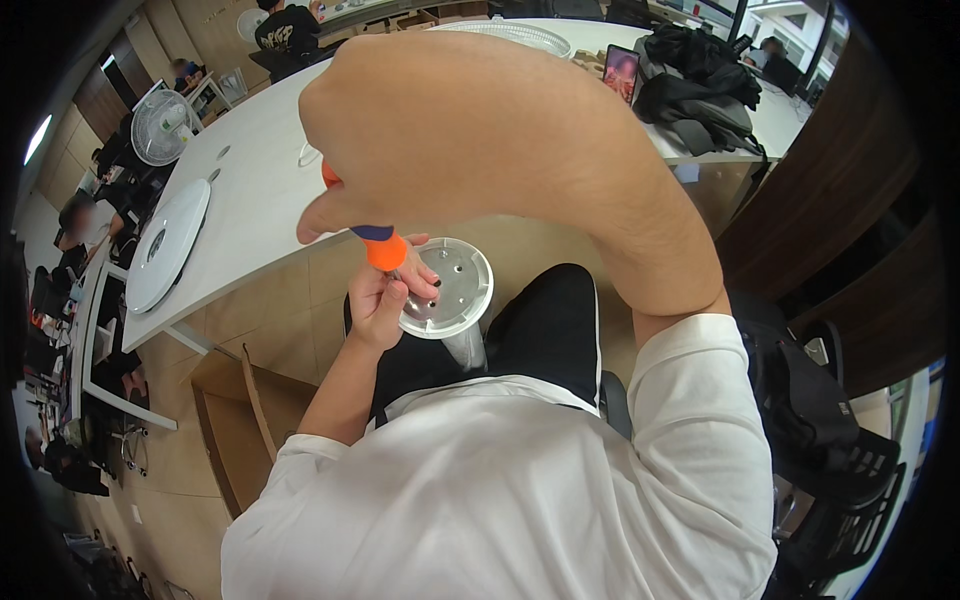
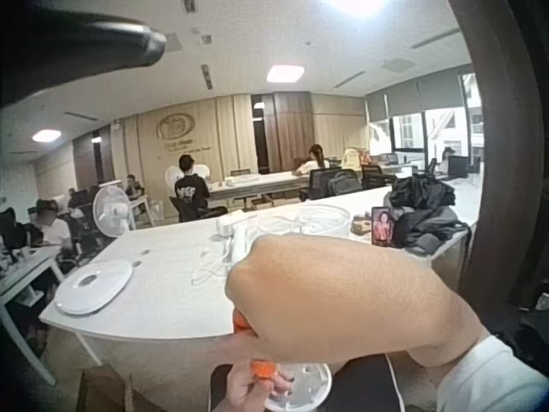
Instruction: The recorder uses a screwdriver to attach a base plate to a fan stand and then secures it with a large plastic nut.
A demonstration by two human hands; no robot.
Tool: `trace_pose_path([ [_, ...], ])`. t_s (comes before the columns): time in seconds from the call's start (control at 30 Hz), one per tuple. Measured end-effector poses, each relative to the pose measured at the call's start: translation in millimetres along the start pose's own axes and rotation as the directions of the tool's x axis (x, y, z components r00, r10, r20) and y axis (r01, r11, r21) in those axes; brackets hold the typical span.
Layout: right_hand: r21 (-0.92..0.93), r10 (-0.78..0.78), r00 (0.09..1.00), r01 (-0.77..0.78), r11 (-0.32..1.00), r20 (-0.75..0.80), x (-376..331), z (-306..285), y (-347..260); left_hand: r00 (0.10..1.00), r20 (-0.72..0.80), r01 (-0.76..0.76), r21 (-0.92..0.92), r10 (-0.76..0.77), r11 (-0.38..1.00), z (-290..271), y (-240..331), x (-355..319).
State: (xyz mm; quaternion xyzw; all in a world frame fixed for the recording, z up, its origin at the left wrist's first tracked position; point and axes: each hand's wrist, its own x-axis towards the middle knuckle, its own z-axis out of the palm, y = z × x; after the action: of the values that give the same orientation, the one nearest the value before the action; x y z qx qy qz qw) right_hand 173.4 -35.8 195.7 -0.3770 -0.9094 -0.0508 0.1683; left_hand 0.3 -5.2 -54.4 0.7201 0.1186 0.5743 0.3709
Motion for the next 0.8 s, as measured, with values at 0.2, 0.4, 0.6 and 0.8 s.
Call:
trace_pose_path([
  [0.2, 0.070, -0.110, 0.992, 0.105, 0.992, 0.067, 11, -6, -5, 0.997, 0.037, -0.071, -0.011, 0.071, 0.997, 6, 3, 0],
  [0.4, 0.339, -0.493, 0.813, 0.390, 0.856, 0.309, 11, -56, 23, 0.999, 0.036, -0.029, -0.017, 0.030, 0.999, 11, 10, 6],
  [0.6, 0.421, -0.370, 0.837, 0.190, 0.887, 0.403, 23, -76, 13, 0.999, 0.017, -0.049, -0.016, 0.049, 0.999, 8, 5, 3],
  [0.8, 0.179, -0.248, 0.937, 0.207, 0.962, 0.247, -2, -64, -4, 0.999, 0.007, -0.043, -0.002, 0.043, 0.999, 7, 4, 1],
])
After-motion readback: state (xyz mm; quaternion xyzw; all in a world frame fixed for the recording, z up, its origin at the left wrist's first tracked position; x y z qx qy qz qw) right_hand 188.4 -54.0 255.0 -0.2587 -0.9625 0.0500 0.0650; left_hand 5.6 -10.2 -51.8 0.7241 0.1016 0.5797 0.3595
